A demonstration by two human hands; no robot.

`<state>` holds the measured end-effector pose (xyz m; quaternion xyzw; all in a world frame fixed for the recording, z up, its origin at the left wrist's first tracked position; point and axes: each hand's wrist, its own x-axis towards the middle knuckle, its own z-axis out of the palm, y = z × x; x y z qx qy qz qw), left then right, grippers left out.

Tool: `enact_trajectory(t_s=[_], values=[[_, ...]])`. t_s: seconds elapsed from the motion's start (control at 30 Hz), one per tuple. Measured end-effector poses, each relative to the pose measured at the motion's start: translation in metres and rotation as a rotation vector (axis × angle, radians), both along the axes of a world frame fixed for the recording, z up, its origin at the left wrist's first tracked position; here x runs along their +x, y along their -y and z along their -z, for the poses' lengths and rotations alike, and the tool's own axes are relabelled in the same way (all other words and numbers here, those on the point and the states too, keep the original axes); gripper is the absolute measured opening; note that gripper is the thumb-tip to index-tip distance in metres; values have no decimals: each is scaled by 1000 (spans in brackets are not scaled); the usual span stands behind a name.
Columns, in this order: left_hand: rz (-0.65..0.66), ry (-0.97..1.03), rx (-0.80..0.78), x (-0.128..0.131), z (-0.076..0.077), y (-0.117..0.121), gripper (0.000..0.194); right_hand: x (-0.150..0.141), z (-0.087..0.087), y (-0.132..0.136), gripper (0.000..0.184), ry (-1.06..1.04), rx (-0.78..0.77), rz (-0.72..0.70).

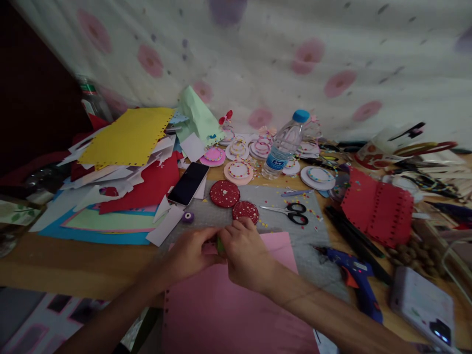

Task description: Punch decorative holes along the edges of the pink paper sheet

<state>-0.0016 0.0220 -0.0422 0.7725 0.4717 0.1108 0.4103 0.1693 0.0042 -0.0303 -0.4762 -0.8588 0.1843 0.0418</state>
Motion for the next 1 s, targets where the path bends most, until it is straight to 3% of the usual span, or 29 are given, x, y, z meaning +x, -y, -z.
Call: enact_trajectory(t_s=[0.13,0.3,0.57,1.0], values=[[82,-133,3,-11,0,-5,31,5,-4,-1,13,-23,-96,-14],[110,-89,-88,-23,-1,-14,31,15,-11,-2,19,-26,-191,-8],[135,-77,-128,-21,-13,-20,31,21,-22,-7,9,-22,-216,-47],[197,-115,-66,-23,-20,-20,25,15,-18,-4,13,15,-220,-128]])
